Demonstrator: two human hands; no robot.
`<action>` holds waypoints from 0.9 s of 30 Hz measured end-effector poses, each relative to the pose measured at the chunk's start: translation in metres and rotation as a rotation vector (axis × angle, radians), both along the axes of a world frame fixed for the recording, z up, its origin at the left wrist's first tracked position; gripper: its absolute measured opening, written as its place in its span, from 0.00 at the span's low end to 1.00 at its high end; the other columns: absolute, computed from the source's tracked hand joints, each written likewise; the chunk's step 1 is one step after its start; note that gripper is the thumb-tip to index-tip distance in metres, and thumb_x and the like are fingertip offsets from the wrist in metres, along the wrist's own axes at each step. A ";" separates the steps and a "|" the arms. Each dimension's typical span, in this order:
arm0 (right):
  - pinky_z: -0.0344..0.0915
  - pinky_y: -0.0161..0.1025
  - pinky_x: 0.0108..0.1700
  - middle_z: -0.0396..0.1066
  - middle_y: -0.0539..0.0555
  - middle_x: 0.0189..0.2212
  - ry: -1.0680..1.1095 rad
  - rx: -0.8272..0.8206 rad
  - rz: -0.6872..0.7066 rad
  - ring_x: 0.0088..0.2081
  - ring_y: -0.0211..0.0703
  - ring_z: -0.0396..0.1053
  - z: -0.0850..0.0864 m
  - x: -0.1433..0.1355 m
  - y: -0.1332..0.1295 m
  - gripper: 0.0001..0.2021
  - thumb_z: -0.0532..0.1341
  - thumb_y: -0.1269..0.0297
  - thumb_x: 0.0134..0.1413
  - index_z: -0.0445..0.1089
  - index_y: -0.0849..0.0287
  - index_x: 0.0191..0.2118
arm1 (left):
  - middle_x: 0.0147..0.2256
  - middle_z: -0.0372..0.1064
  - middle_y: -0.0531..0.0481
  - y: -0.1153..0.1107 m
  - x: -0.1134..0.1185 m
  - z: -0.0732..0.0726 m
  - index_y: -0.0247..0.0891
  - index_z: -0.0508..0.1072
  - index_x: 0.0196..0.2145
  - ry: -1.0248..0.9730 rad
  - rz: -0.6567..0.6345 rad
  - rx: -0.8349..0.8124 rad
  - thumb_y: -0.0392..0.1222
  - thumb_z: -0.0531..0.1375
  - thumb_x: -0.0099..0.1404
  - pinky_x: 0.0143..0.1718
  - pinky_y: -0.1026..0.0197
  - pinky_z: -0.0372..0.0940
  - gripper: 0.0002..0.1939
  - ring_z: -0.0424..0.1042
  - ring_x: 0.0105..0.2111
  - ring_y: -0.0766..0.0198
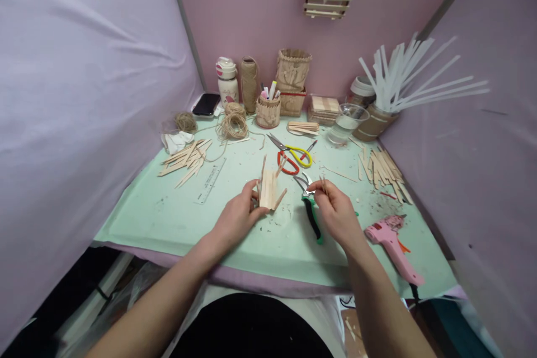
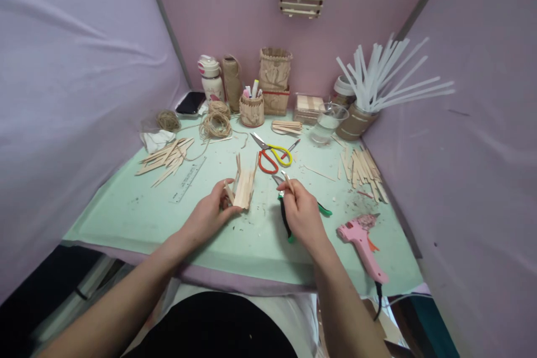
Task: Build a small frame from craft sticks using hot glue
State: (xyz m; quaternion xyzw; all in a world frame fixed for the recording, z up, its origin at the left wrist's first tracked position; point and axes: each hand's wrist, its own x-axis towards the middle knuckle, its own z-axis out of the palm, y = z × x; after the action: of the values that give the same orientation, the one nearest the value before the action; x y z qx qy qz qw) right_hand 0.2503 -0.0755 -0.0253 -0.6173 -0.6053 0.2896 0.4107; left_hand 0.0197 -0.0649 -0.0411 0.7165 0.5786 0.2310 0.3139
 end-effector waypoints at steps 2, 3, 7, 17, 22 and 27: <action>0.54 0.36 0.26 0.59 0.45 0.20 -0.009 -0.017 0.044 0.22 0.38 0.56 0.002 -0.007 0.004 0.11 0.52 0.59 0.58 0.70 0.56 0.37 | 0.36 0.72 0.51 0.011 -0.017 0.005 0.40 0.59 0.59 0.012 -0.030 -0.010 0.45 0.61 0.62 0.36 0.60 0.63 0.30 0.72 0.35 0.59; 0.53 0.36 0.26 0.60 0.45 0.20 -0.015 -0.024 0.070 0.21 0.38 0.56 0.003 -0.011 0.006 0.12 0.52 0.59 0.58 0.70 0.57 0.37 | 0.36 0.72 0.51 0.018 -0.026 0.007 0.40 0.60 0.59 0.008 -0.059 -0.010 0.46 0.61 0.61 0.37 0.60 0.63 0.29 0.72 0.35 0.58; 0.55 0.36 0.28 0.65 0.47 0.23 -0.169 -0.044 0.194 0.24 0.39 0.61 0.009 -0.022 0.016 0.11 0.52 0.59 0.60 0.70 0.55 0.36 | 0.39 0.73 0.50 0.050 -0.055 0.012 0.40 0.64 0.55 -0.017 -0.154 -0.027 0.48 0.61 0.60 0.38 0.59 0.64 0.27 0.71 0.36 0.58; 0.49 0.35 0.25 0.60 0.46 0.17 -0.452 -0.086 0.283 0.22 0.39 0.57 0.000 -0.037 0.029 0.18 0.57 0.58 0.59 0.53 0.54 0.20 | 0.53 0.70 0.44 0.074 -0.084 0.013 0.42 0.62 0.59 -0.116 -0.249 -0.021 0.51 0.65 0.56 0.51 0.55 0.65 0.35 0.70 0.51 0.53; 0.46 0.37 0.28 0.64 0.49 0.21 -0.620 -0.091 0.306 0.25 0.42 0.61 -0.002 -0.037 0.028 0.13 0.61 0.68 0.55 0.58 0.54 0.22 | 0.52 0.70 0.42 0.060 -0.074 0.006 0.38 0.63 0.57 -0.020 -0.133 0.068 0.53 0.68 0.51 0.53 0.52 0.64 0.39 0.70 0.51 0.51; 0.58 0.38 0.35 0.71 0.53 0.33 -0.686 -0.090 0.463 0.36 0.46 0.70 0.005 -0.039 0.022 0.09 0.66 0.73 0.46 0.70 0.56 0.35 | 0.46 0.72 0.43 0.056 -0.055 -0.004 0.36 0.67 0.51 0.051 -0.041 0.163 0.53 0.67 0.52 0.47 0.51 0.65 0.32 0.71 0.46 0.50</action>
State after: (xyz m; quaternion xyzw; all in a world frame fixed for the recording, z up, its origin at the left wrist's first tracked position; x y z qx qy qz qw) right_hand 0.2112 -0.0531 -0.0206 -0.5426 -0.8168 0.1781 0.0820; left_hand -0.0352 -0.0092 -0.0446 0.7570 0.5507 0.2524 0.2446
